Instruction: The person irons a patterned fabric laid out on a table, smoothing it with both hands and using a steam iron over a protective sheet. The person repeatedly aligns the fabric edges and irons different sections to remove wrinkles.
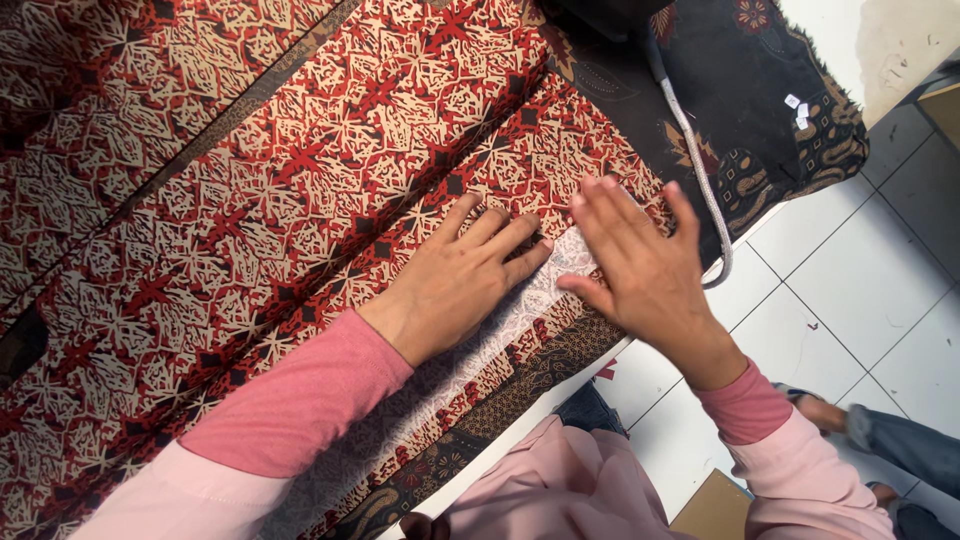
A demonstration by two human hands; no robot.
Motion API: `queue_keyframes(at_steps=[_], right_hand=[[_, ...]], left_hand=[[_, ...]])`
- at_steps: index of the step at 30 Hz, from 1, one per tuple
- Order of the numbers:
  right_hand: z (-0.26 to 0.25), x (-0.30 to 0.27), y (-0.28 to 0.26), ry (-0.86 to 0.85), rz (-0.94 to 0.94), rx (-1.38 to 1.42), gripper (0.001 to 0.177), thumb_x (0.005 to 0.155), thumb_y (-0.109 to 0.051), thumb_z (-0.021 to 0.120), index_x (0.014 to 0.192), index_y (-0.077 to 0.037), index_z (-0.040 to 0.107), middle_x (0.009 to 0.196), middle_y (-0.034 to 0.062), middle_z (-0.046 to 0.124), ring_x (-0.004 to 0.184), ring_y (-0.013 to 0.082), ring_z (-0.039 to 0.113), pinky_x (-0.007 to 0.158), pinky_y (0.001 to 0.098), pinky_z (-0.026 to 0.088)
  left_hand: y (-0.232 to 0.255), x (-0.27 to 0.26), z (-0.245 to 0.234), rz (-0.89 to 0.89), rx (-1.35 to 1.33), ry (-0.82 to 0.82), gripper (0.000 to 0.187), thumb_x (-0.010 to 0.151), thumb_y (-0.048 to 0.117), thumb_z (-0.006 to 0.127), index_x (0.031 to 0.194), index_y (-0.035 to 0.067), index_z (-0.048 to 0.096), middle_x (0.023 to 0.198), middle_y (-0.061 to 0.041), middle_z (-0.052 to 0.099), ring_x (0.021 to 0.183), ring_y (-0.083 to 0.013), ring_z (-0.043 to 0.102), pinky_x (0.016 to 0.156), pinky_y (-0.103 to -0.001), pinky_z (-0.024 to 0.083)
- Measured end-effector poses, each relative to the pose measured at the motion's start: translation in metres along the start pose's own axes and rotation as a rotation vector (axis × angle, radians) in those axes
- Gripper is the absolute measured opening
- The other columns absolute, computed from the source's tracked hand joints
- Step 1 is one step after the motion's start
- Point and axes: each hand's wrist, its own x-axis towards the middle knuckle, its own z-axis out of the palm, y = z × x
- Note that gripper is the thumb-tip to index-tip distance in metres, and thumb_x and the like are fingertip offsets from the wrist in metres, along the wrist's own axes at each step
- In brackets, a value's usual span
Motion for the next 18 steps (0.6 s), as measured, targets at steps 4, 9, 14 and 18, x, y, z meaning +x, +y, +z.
queue_keyframes(at_steps=[4,9,14,18], right_hand=[[-0.010,-0.001,0.018,0.034,0.186,-0.085,0.073,0.103,-0.052,0.063,0.152,0.000,0.052,0.158,0.0172,0.054,0.149,0.0264,0.048,0.125,0.0588,0.013],[-0.019,0.006,0.013,0.060,0.121,0.006,0.072,0.108,-0.047,0.061,0.158,0.003,0.045,0.164,0.0209,0.049,0.157,0.0303,0.044,0.128,0.0594,0.012],[0.002,0.015,-0.018,-0.023,0.000,0.102,0.088,0.096,-0.056,0.062,0.154,0.006,0.041,0.160,0.0245,0.048,0.151,0.0332,0.042,0.123,0.0593,0.009],[-0.006,0.013,-0.002,0.008,0.179,0.055,0.095,0.089,-0.058,0.067,0.155,0.004,0.040,0.158,0.0215,0.046,0.149,0.0293,0.042,0.119,0.0625,0.014]], left_hand=[[0.001,0.000,0.001,-0.005,-0.004,0.002,0.059,0.086,0.013,0.060,0.145,0.013,0.055,0.144,-0.010,0.052,0.131,-0.0274,0.049,0.118,-0.053,0.026],[0.000,0.001,0.002,-0.005,-0.003,-0.008,0.061,0.083,0.014,0.061,0.144,0.013,0.054,0.144,-0.010,0.051,0.132,-0.0269,0.048,0.119,-0.053,0.024],[0.004,0.001,0.001,-0.021,-0.011,0.007,0.064,0.081,0.018,0.062,0.144,0.011,0.053,0.145,-0.011,0.050,0.131,-0.0289,0.047,0.116,-0.054,0.025],[0.003,-0.001,0.003,-0.023,0.009,-0.005,0.061,0.084,0.016,0.062,0.145,0.013,0.053,0.146,-0.010,0.050,0.132,-0.0272,0.047,0.118,-0.054,0.025]])
